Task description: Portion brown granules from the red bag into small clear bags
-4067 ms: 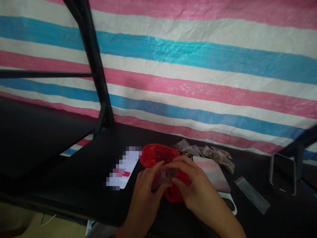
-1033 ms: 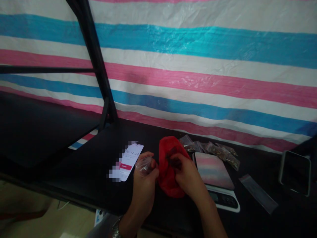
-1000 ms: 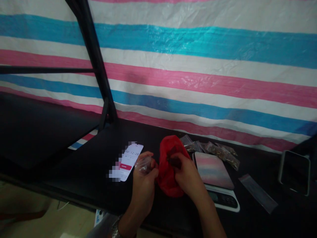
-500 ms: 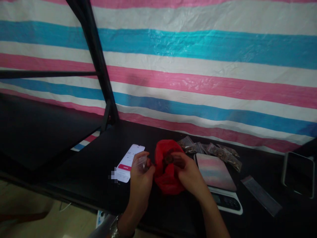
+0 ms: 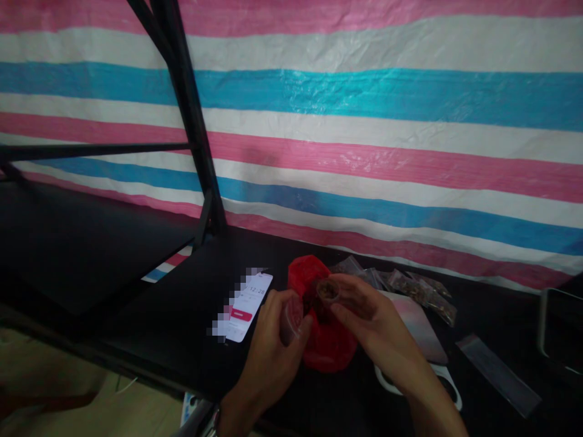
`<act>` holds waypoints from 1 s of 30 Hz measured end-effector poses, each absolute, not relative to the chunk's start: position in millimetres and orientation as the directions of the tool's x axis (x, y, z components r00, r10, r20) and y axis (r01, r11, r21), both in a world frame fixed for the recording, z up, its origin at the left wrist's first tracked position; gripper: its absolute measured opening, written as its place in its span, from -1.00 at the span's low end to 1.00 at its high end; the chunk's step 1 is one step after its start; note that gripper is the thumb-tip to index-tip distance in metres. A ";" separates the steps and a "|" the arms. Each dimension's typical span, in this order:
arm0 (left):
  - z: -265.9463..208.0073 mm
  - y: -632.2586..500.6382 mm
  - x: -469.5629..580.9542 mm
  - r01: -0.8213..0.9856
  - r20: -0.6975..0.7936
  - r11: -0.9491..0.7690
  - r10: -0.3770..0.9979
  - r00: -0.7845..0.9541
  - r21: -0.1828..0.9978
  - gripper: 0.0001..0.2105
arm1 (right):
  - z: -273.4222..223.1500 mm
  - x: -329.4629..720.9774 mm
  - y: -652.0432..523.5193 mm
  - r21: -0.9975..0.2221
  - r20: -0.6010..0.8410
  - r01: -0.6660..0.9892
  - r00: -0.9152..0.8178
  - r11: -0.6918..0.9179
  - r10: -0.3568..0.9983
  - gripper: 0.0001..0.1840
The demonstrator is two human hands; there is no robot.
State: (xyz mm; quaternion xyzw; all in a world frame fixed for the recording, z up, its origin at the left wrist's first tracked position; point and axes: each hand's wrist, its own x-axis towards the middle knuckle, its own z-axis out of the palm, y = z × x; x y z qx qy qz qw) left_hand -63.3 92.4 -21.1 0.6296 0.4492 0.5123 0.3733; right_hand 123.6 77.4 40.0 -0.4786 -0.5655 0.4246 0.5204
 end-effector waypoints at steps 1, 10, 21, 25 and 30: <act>-22.7 94.2 -62.6 0.207 0.323 -0.330 0.944 0.071 0.921 -0.82 | 43.5 120.5 74.4 -0.974 0.188 0.127 -0.025 0.190 0.982 -0.58; -35.3 104.4 -64.3 0.274 0.332 -0.318 0.943 -0.003 0.908 -0.70 | 51.0 91.6 63.6 -0.772 0.262 0.565 -0.136 0.292 0.955 -0.47; -35.7 103.2 -62.5 0.173 0.276 -0.276 0.961 0.024 0.945 -0.65 | 49.7 83.2 68.3 -0.587 0.410 0.660 -0.256 0.469 0.875 -0.32; -30.6 104.0 -61.1 0.139 0.302 -0.299 0.953 -0.003 0.944 -0.76 | 50.6 81.1 68.5 -0.603 0.456 0.623 -0.242 0.497 0.856 -0.37; -18.8 99.9 -58.6 0.115 0.293 -0.281 0.950 -0.108 0.953 -0.81 | 52.7 92.3 76.5 -0.660 0.533 0.607 -0.039 0.443 0.845 -0.65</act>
